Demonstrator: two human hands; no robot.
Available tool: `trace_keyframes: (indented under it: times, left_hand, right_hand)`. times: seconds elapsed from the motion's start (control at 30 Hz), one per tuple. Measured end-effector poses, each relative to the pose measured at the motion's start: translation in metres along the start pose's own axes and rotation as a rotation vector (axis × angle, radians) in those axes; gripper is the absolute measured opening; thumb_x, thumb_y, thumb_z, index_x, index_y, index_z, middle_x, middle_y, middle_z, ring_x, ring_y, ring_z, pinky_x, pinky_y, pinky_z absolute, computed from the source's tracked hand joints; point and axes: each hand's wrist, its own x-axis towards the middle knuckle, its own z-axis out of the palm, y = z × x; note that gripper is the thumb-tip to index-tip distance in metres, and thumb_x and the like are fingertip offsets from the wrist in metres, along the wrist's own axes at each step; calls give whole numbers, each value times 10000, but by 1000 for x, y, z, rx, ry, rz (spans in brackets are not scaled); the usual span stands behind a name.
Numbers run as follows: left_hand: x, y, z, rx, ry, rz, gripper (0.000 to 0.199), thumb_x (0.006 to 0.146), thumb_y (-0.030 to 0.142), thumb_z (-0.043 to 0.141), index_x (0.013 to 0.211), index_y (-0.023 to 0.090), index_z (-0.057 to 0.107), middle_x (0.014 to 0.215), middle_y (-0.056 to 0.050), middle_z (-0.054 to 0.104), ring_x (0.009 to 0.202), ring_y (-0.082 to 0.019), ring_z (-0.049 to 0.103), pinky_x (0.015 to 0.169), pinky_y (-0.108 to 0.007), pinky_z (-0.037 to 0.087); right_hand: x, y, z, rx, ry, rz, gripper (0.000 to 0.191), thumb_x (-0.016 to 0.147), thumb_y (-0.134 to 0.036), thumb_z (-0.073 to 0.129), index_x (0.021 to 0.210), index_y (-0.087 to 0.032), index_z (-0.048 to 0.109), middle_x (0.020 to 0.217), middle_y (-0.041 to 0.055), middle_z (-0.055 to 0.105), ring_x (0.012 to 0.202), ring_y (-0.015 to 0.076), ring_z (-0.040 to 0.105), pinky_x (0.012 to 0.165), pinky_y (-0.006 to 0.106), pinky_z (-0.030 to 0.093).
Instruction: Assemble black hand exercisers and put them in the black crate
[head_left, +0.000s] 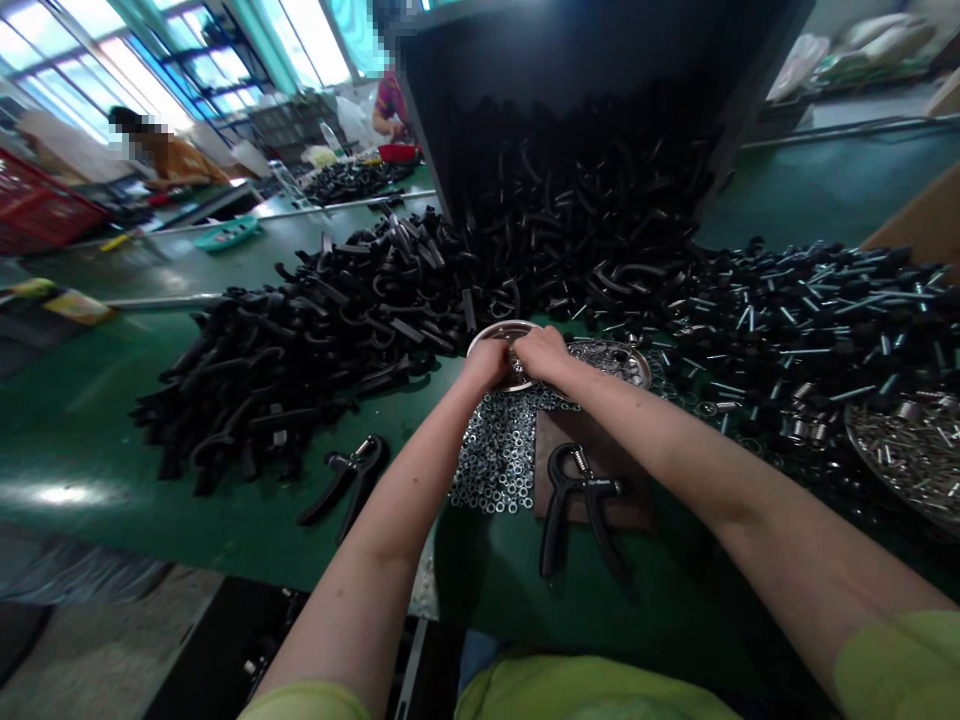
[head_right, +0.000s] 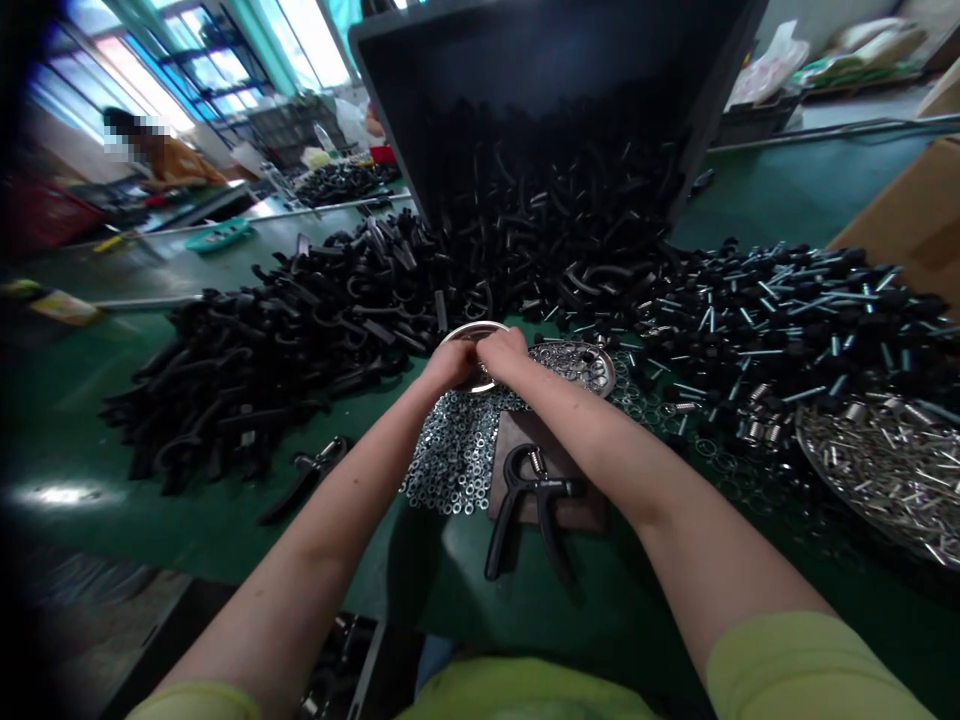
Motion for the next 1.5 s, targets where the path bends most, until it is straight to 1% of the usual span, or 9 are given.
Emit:
trace_keyframes:
  times: [0.13,0.23,0.4,0.5,0.57,0.73,0.87,1.1,1.5]
  left_hand:
    - [-14,3,-11,-83,121,-62,246,846,221,478,1027,136,621,942,-117,687,879,-217,630,759,-292,457]
    - [-40,9,-16,-429,133,-76,221,839,309,523,941,136,615,778,-66,668,687,-154,610,625,-247,447]
    - [-110,23,-11,-971,-90,-88,254,721,391,661,757,140,648,588,3,585,493,-91,498,470,-212,372]
    - [-148,32,2,-1115,-250,-125,254,739,364,637,886,158,661,728,-31,662,575,-121,577,488,-227,420]
    - [-168,38,12,-1168,-305,-148,273,742,360,640,937,168,639,778,-37,681,625,-141,612,516,-242,448]
    - [-189,56,36,-962,-152,-55,223,780,399,630,785,178,661,671,-5,631,625,-139,577,584,-255,422]
    - [-187,70,44,-694,55,53,160,799,332,633,743,188,678,747,-8,604,715,-143,564,660,-261,408]
    - [-184,75,44,-552,77,102,138,824,304,622,770,184,664,747,-9,583,717,-142,565,666,-252,419]
    - [-194,76,50,31,212,491,232,944,259,412,889,197,629,830,-41,617,768,-157,539,629,-252,413]
  right_hand:
    - [-19,4,-14,210,106,70,203,876,-208,451,920,-136,636,1001,144,676,970,252,605,810,357,439]
    - [-47,9,-20,390,178,112,192,848,-204,405,799,-154,585,852,93,684,776,189,619,669,294,451]
    - [-116,18,-9,925,295,196,104,816,-256,458,732,-206,422,678,17,627,460,92,499,430,232,399]
    - [-154,21,3,1391,324,273,236,750,-352,611,798,-224,419,638,-17,629,475,118,562,443,249,455]
    - [-171,20,12,1459,293,313,321,731,-381,654,935,-227,458,649,-22,651,542,149,623,517,290,512]
    - [-182,18,33,1343,233,314,249,764,-417,619,819,-178,576,781,50,689,752,173,658,688,318,515]
    - [-174,18,43,971,246,243,232,751,-406,624,711,-178,613,717,13,640,703,155,586,677,299,443]
    - [-166,12,42,607,240,161,210,825,-331,557,678,-183,577,728,14,608,746,156,546,695,284,379]
    - [-182,6,32,111,231,-114,206,901,-319,509,812,-192,644,859,47,670,814,172,564,716,272,411]
